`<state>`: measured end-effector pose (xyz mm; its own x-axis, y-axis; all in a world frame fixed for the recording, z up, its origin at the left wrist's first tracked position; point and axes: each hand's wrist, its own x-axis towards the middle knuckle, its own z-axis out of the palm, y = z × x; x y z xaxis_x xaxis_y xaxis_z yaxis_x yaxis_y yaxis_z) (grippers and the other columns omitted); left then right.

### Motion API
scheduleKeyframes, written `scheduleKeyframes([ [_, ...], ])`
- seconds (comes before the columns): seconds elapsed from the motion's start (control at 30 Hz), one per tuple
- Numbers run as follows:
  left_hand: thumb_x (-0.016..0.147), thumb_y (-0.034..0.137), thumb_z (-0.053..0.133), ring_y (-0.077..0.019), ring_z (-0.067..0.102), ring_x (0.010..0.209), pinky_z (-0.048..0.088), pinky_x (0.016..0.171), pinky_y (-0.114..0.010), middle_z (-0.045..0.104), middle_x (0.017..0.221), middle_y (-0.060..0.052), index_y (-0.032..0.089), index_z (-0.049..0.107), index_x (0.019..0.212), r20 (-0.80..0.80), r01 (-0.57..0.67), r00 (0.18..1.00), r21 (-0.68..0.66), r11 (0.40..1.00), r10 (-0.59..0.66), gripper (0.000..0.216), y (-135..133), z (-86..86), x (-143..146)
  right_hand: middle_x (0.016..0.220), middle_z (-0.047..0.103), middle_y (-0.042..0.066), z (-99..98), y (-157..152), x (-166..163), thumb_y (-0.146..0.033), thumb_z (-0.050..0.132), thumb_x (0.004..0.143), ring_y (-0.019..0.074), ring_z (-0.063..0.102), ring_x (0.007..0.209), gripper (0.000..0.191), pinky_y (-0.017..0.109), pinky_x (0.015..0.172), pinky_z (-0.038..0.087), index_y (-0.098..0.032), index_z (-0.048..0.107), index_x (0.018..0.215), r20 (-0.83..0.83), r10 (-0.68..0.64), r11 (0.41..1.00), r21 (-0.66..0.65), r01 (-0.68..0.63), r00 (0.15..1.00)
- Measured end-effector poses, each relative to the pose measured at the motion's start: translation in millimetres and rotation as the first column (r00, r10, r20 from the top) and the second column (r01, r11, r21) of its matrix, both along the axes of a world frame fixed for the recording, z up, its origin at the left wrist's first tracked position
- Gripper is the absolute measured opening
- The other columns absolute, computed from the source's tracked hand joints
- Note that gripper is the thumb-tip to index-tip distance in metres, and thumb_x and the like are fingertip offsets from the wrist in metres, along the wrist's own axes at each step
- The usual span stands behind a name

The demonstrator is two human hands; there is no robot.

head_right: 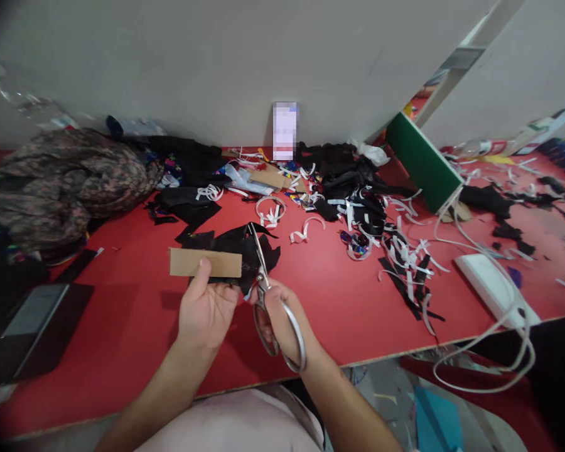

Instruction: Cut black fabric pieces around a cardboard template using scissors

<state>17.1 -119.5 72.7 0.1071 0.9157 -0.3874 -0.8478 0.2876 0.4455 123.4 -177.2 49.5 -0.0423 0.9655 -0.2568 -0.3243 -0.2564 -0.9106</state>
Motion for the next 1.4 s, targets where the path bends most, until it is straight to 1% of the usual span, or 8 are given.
scheduleKeyframes([
  [0.1, 0.083, 0.024, 0.05, -0.0138, 0.064, 0.084, 0.051, 0.074, -0.026, 0.067, 0.097, -0.006, 0.016, 0.061, 0.098, 0.012, 0.011, 1.0, 0.007, 1.0, -0.011, 0.02, -0.1, 0.0, -0.1, 0.049, 0.036, -0.007, -0.1, -0.3, -0.4, -0.069, 0.028, 0.077, 0.0041, 0.029, 0.034, 0.057, 0.014, 0.031, 0.025, -0.017, 0.049, 0.084, 0.028, 0.003, 1.0, -0.003, -0.003, 1.0],
  [0.3, 0.084, 0.024, 0.049, -0.0143, 0.063, 0.087, 0.051, 0.074, -0.025, 0.067, 0.098, -0.006, 0.016, 0.061, 0.097, -0.008, -0.014, 1.0, -0.003, 1.0, 0.014, 0.019, 0.6, 1.0, 0.0, 0.058, 0.041, -0.005, -1.4, -0.7, -2.6, -0.073, 0.025, 0.075, 0.0064, 0.036, 0.039, 0.059, 0.017, 0.034, 0.034, -0.019, 0.048, 0.087, -0.141, 0.01, 1.0, -0.021, -0.013, 0.99],
  [0.47, 0.084, 0.025, 0.049, -0.0144, 0.064, 0.085, 0.05, 0.076, -0.025, 0.068, 0.094, -0.006, 0.016, 0.061, 0.097, -0.009, 0.002, 1.0, 0.015, 1.0, -0.001, 0.02, 1.1, 2.0, -0.6, 0.056, 0.039, -0.005, 1.0, -4.3, -2.9, -0.071, 0.021, 0.078, 0.0057, 0.034, 0.039, 0.059, 0.017, 0.035, 0.03, -0.019, 0.049, 0.086, -0.184, 0.029, 0.998, -0.051, -0.039, 0.983],
  [0.7, 0.085, 0.023, 0.047, -0.0146, 0.062, 0.091, 0.051, 0.078, -0.026, 0.067, 0.099, -0.005, 0.017, 0.059, 0.102, 0.016, -0.02, 1.0, -0.015, 1.0, 0.02, 0.022, 0.7, 1.2, 0.7, 0.047, 0.035, -0.007, 0.1, -4.7, -2.7, -0.07, 0.026, 0.077, 0.0038, 0.025, 0.033, 0.057, 0.014, 0.031, 0.024, -0.019, 0.05, 0.081, -0.137, 0.018, 0.999, -0.04, -0.024, 0.99],
  [0.9, 0.085, 0.023, 0.047, -0.0143, 0.064, 0.087, 0.051, 0.077, -0.025, 0.067, 0.097, -0.007, 0.016, 0.06, 0.101, 0.02, -0.001, 1.0, 0.018, 1.0, 0.0, 0.022, 0.3, -0.9, 0.4, 0.05, 0.038, -0.006, -1.3, -3.8, -2.8, -0.072, 0.022, 0.076, 0.004, 0.03, 0.035, 0.06, 0.014, 0.032, 0.028, -0.02, 0.051, 0.083, -0.177, 0.016, 0.999, -0.048, -0.025, 0.984],
  [1.1, 0.084, 0.023, 0.048, -0.0154, 0.063, 0.09, 0.051, 0.076, -0.026, 0.067, 0.1, -0.006, 0.016, 0.059, 0.103, 0.016, -0.003, 1.0, -0.008, 1.0, 0.004, 0.022, -0.8, -0.9, 0.4, 0.045, 0.034, -0.008, -3.0, -4.4, -2.1, -0.068, 0.025, 0.079, 0.0036, 0.023, 0.03, 0.054, 0.014, 0.028, 0.022, -0.019, 0.05, 0.08, -0.1, -0.003, 0.998, -0.058, -0.003, 0.995],
  [1.23, 0.084, 0.022, 0.048, -0.0142, 0.064, 0.084, 0.052, 0.074, -0.025, 0.068, 0.095, -0.007, 0.015, 0.06, 0.1, 0.022, -0.007, 1.0, -0.006, 1.0, 0.007, 0.021, -0.6, -0.8, 0.1, 0.048, 0.035, -0.007, -3.9, -5.1, -1.8, -0.07, 0.015, 0.078, 0.0044, 0.026, 0.034, 0.062, 0.016, 0.033, 0.026, -0.019, 0.051, 0.084, -0.19, 0.027, 0.999, -0.035, -0.034, 0.981],
  [1.4, 0.085, 0.022, 0.046, -0.0148, 0.064, 0.085, 0.052, 0.075, -0.026, 0.068, 0.093, -0.006, 0.016, 0.06, 0.099, 0.023, -0.003, 1.0, -0.014, 1.0, 0.004, 0.021, 0.7, -1.1, 0.7, 0.058, 0.041, -0.004, -5.9, -4.9, 1.1, -0.073, 0.02, 0.076, 0.0062, 0.036, 0.043, 0.064, 0.019, 0.042, 0.03, -0.018, 0.051, 0.088, -0.185, 0.06, 0.998, 0.005, -0.06, 0.981],
])
